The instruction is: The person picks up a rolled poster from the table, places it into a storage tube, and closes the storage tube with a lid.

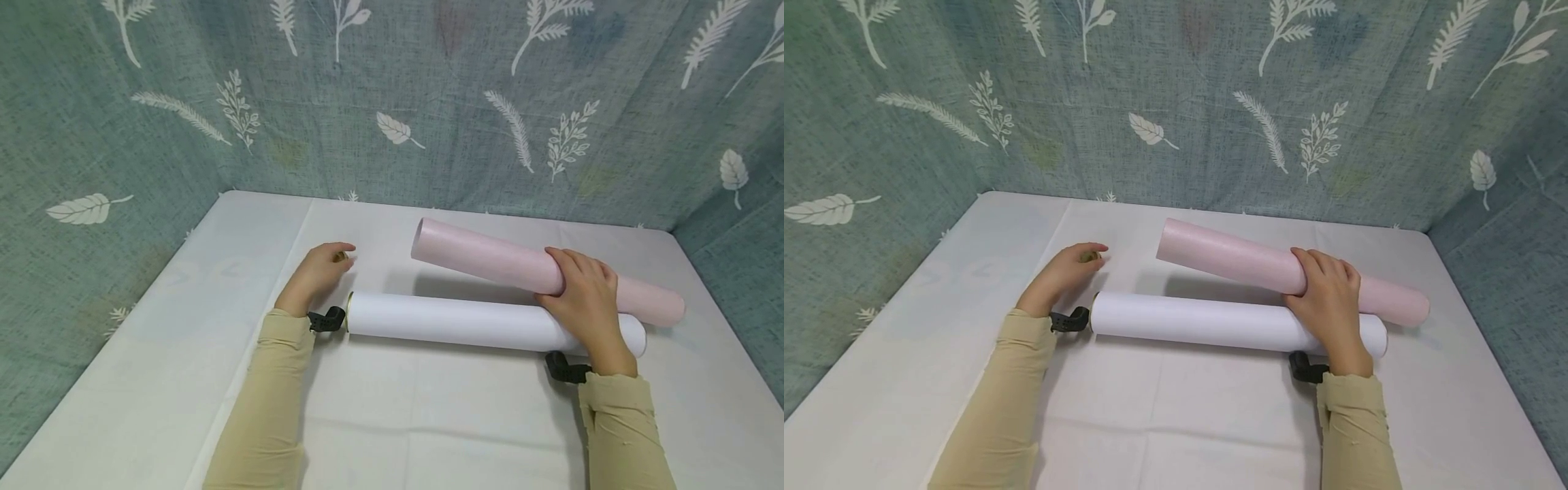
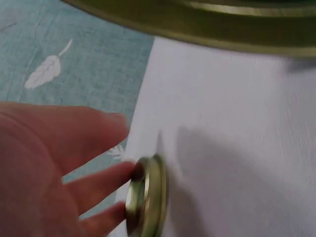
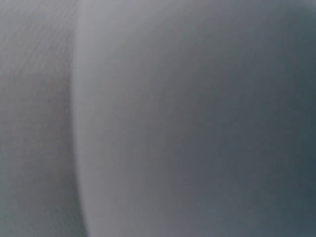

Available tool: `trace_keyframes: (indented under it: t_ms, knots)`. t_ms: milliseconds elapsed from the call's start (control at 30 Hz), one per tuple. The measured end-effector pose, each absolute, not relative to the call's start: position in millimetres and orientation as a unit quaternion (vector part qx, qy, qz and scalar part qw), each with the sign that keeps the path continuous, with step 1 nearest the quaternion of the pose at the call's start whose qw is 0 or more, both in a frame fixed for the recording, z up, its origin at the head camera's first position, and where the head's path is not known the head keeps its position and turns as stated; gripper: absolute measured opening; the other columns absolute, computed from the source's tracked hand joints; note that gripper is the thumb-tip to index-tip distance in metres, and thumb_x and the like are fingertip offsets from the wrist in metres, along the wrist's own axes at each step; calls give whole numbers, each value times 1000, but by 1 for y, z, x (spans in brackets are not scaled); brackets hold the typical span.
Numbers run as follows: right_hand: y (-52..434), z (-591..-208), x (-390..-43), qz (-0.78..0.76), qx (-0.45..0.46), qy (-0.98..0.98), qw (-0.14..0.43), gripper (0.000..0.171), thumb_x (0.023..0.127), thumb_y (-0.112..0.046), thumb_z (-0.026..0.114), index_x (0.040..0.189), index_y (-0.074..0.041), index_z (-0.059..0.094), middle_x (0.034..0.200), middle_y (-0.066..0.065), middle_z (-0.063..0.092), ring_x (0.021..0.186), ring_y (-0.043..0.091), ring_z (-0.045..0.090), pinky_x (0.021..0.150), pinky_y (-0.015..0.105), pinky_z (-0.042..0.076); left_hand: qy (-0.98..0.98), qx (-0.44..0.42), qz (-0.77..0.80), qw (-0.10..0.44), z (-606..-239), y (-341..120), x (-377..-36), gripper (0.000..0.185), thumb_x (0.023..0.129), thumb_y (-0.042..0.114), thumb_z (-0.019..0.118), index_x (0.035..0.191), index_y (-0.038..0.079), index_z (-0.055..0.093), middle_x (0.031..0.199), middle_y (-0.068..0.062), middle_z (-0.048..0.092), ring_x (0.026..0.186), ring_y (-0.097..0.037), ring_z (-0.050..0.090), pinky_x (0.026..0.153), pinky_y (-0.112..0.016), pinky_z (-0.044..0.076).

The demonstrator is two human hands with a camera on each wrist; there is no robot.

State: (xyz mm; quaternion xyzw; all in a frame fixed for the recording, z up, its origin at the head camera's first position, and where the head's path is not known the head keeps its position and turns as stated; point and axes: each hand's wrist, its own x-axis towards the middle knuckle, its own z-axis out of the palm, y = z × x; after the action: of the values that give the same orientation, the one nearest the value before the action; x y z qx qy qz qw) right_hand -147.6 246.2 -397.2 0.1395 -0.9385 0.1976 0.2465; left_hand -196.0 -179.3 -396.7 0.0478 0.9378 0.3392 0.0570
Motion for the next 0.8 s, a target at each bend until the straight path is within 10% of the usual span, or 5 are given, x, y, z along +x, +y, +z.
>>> trace_keyframes:
  t_ms: [233, 800]
  knots:
    - [245, -396, -147, 198, 139, -938, 247, 68, 61, -18, 77, 123, -12, 50, 117, 13, 52, 109, 34, 42, 93, 55, 18, 969, 47, 237, 51, -399, -178, -191, 38, 86, 9, 52, 124, 11, 52, 131, -17, 39, 119, -38, 33, 95, -52, 30]
    - [245, -395, -146, 197, 136, -940, 245, 70, 60, -17, 78, 124, -12, 50, 118, 13, 51, 109, 35, 42, 94, 55, 18, 982, -3, 185, 42, -389, -179, -181, 41, 75, 22, 63, 115, 16, 54, 113, -15, 42, 100, -35, 37, 69, -46, 42]
